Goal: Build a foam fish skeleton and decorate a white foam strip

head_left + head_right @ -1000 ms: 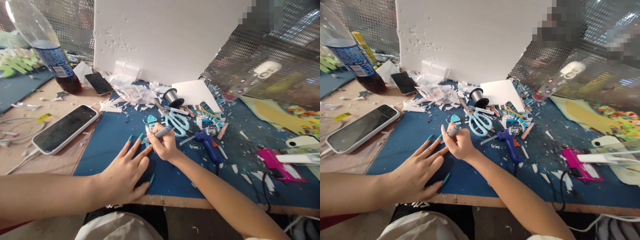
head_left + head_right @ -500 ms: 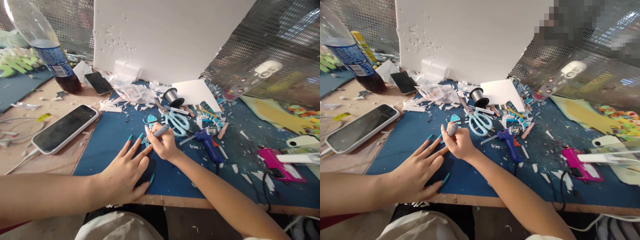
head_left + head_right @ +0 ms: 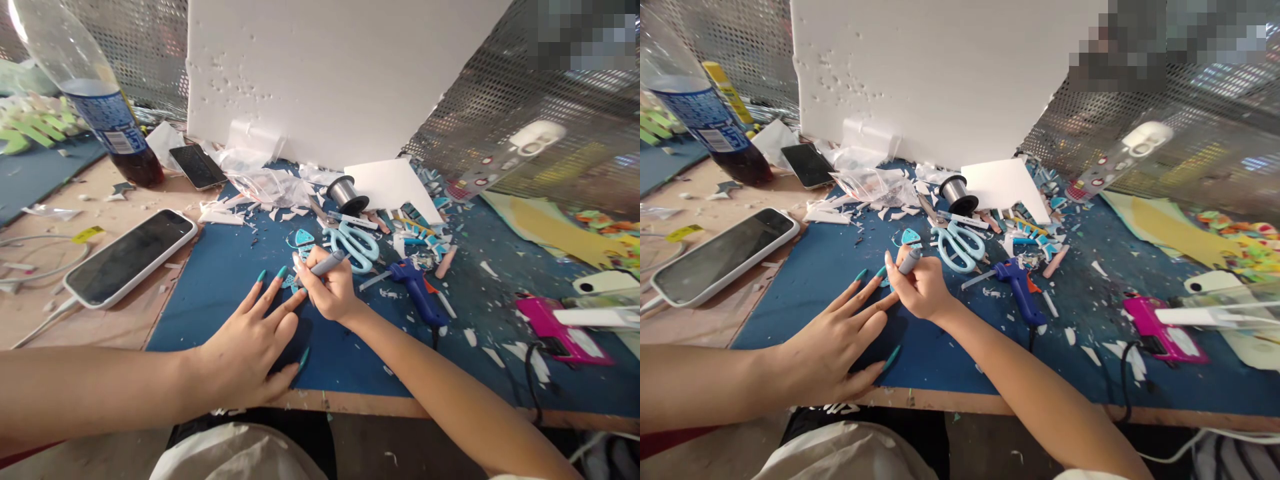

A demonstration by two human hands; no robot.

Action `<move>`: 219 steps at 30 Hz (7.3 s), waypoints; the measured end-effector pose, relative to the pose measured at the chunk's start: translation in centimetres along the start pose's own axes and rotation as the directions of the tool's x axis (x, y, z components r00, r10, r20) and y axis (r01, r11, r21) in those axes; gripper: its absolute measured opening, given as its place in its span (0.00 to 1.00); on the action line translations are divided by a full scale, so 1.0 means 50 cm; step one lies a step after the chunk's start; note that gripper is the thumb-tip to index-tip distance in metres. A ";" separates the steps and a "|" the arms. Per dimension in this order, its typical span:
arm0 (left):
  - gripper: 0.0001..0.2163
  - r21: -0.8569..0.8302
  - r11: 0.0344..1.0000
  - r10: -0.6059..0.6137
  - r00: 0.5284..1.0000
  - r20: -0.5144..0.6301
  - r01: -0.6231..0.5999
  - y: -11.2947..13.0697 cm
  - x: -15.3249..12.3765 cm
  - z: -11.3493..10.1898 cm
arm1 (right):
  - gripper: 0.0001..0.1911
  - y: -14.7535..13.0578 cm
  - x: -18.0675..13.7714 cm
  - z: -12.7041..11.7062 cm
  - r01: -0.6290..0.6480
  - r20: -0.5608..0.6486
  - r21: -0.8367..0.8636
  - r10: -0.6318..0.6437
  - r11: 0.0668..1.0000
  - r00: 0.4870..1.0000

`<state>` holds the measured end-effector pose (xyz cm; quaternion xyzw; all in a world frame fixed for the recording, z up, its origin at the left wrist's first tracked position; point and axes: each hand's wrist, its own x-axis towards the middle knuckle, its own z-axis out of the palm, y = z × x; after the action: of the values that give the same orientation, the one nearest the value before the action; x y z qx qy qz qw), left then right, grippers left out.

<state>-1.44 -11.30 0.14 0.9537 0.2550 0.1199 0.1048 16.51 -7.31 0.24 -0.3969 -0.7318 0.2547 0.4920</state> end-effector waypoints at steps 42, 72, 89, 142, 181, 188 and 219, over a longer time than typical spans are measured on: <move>0.14 -0.045 0.999 -0.027 0.999 0.036 0.028 0.000 0.000 -0.003 | 0.17 -0.010 0.003 0.011 -0.068 0.003 0.041 0.068 0.997 0.998; 0.15 -0.006 1.000 -0.027 0.998 0.058 0.027 0.000 0.002 -0.005 | 0.16 -0.006 0.003 0.010 -0.003 0.027 0.015 0.002 1.000 1.000; 0.15 0.018 1.000 -0.019 0.998 0.053 0.018 0.001 0.002 -0.006 | 0.17 -0.006 0.001 0.007 0.000 -0.006 0.011 0.000 1.000 1.000; 0.14 -0.021 1.000 -0.010 0.998 0.067 0.011 0.000 0.005 -0.012 | 0.19 -0.005 -0.009 -0.001 -0.043 -0.045 0.074 0.047 0.996 0.998; 0.15 -0.015 1.000 -0.004 0.999 0.043 0.004 0.000 0.005 -0.011 | 0.19 -0.007 -0.007 0.002 -0.033 -0.037 0.084 0.037 0.996 0.999; 0.15 0.015 1.000 0.010 1.000 0.029 -0.011 -0.001 0.009 -0.010 | 0.18 -0.007 -0.005 0.006 -0.016 -0.021 0.108 0.018 0.994 1.000; 0.17 0.027 1.000 0.013 0.999 0.030 -0.014 -0.001 0.004 -0.009 | 0.19 -0.005 0.000 0.004 -0.054 -0.041 0.136 0.060 0.989 0.997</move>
<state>-1.41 -11.06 0.58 0.9585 0.2484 0.1027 0.0948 16.24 -7.46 0.36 -0.3891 -0.6900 0.3085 0.5266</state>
